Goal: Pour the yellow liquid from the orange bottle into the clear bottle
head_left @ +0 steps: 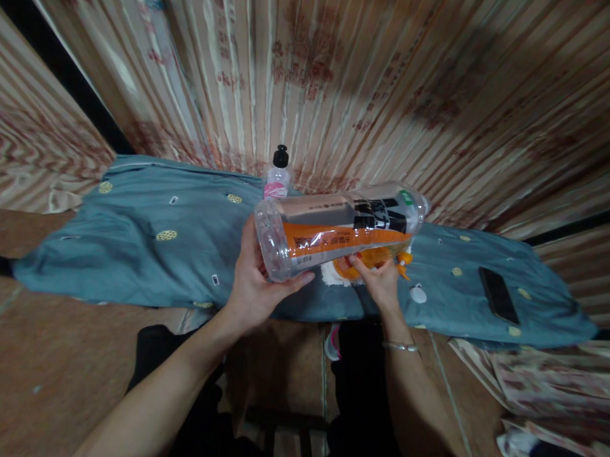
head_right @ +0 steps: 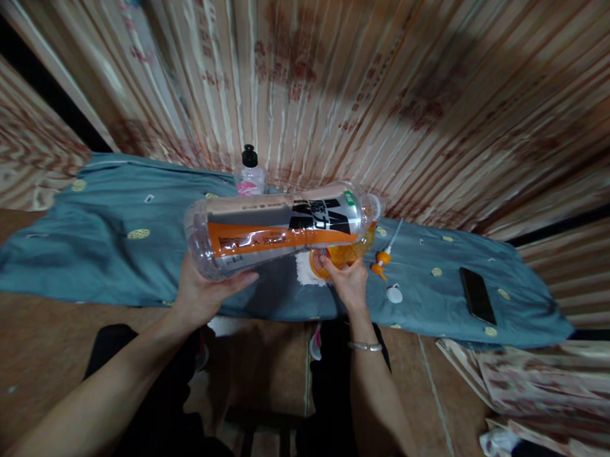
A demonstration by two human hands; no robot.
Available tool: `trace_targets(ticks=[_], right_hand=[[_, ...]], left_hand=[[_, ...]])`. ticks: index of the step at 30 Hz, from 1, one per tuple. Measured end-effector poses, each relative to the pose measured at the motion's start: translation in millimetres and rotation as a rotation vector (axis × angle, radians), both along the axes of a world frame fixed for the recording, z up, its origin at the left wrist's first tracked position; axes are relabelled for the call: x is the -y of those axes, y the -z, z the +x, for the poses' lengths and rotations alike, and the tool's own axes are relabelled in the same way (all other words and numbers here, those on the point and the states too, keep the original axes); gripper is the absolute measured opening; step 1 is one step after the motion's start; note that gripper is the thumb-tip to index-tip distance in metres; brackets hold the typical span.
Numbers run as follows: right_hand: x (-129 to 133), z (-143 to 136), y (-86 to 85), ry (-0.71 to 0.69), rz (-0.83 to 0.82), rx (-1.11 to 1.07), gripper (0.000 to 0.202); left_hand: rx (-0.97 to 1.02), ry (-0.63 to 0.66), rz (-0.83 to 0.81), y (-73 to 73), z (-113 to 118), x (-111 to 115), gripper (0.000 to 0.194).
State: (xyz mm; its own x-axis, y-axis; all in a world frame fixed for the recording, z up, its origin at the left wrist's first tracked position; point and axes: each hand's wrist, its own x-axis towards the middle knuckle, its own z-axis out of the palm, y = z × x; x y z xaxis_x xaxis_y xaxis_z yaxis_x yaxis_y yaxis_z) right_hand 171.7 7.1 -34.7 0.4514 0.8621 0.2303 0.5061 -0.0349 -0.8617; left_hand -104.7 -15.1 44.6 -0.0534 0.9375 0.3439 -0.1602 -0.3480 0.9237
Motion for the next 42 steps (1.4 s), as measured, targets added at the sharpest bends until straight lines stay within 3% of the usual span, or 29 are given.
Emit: trace_targets(ticks=[25, 42], right_hand=[[-1.0, 0.8, -1.1, -0.019, -0.010, -0.009, 0.062], [-0.6, 0.9, -0.7, -0.004, -0.006, 0.006, 0.059]], left_hand=[[0.025, 0.044, -0.036, -5.5, -0.8, 1.4, 0.067], [0.004, 0.013, 0.003, -3.8, -0.4, 0.4, 0.082]])
